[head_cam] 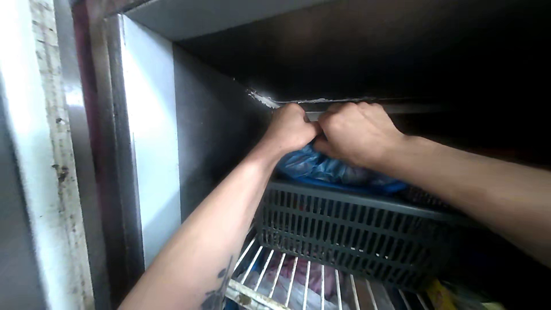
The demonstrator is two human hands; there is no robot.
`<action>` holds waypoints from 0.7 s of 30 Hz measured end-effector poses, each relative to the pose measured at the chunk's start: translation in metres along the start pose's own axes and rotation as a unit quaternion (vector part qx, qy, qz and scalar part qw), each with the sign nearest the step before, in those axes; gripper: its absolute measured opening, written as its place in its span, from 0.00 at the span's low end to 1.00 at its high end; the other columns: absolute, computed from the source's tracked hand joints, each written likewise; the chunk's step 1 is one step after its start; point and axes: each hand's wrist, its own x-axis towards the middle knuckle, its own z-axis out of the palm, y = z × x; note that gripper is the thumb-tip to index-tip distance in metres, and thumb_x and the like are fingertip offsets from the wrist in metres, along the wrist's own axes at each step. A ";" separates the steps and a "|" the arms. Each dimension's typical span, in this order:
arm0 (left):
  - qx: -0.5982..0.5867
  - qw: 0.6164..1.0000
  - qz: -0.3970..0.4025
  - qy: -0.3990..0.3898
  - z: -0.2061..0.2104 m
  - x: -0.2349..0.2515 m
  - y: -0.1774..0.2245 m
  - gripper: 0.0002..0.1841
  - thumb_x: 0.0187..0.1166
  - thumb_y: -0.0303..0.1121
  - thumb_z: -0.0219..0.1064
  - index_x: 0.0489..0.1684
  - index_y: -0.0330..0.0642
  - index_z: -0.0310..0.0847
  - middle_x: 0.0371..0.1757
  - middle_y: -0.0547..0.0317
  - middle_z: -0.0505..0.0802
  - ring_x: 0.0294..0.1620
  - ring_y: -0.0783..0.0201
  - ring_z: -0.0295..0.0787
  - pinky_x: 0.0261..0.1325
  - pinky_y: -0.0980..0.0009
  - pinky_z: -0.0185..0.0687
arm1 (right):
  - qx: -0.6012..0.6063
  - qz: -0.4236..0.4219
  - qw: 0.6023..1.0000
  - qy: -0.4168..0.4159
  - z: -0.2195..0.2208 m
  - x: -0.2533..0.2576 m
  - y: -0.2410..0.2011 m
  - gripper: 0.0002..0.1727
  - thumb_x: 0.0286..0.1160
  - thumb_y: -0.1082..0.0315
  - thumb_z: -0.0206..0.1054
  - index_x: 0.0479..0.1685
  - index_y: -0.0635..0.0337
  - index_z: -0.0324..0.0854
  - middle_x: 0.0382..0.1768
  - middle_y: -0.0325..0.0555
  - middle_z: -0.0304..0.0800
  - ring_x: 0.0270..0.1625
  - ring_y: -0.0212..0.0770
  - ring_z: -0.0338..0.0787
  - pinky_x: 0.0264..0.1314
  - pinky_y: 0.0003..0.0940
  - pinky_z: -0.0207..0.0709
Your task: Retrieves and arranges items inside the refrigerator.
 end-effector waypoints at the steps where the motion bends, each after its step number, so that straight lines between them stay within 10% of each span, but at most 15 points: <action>1: 0.008 1.000 -0.003 -0.001 0.000 0.000 0.001 0.13 0.77 0.37 0.70 0.26 0.38 0.85 0.23 0.54 0.88 0.22 0.62 0.85 0.32 0.60 0.84 | 0.007 0.012 1.000 -0.016 -0.001 0.002 -0.002 0.17 0.77 0.58 0.67 0.27 0.63 0.81 0.32 0.58 0.85 0.39 0.63 0.89 0.32 0.59 0.74; 8: 0.103 0.995 -0.010 -0.013 0.000 0.000 0.016 0.07 0.75 0.31 0.70 0.32 0.36 0.86 0.32 0.48 0.90 0.31 0.55 0.90 0.39 0.53 0.87 | 0.015 0.020 0.998 -0.063 -0.003 0.009 -0.005 0.17 0.82 0.59 0.65 0.30 0.64 0.82 0.34 0.58 0.87 0.42 0.63 0.91 0.38 0.59 0.79; 14: 0.209 0.977 0.019 -0.026 0.004 -0.005 0.032 0.05 0.72 0.26 0.70 0.35 0.33 0.86 0.49 0.40 0.91 0.57 0.43 0.89 0.56 0.43 0.84 | -0.001 0.038 0.998 -0.041 0.002 -0.002 -0.006 0.14 0.80 0.64 0.65 0.29 0.66 0.81 0.33 0.59 0.87 0.40 0.63 0.91 0.35 0.58 0.80; 21: 0.214 0.976 0.016 -0.021 0.008 -0.005 0.028 0.07 0.74 0.31 0.70 0.33 0.34 0.86 0.47 0.40 0.91 0.56 0.44 0.89 0.55 0.43 0.84 | -0.014 -0.010 1.000 -0.007 0.011 -0.008 0.003 0.14 0.80 0.64 0.65 0.31 0.67 0.80 0.32 0.59 0.85 0.37 0.63 0.90 0.31 0.56 0.78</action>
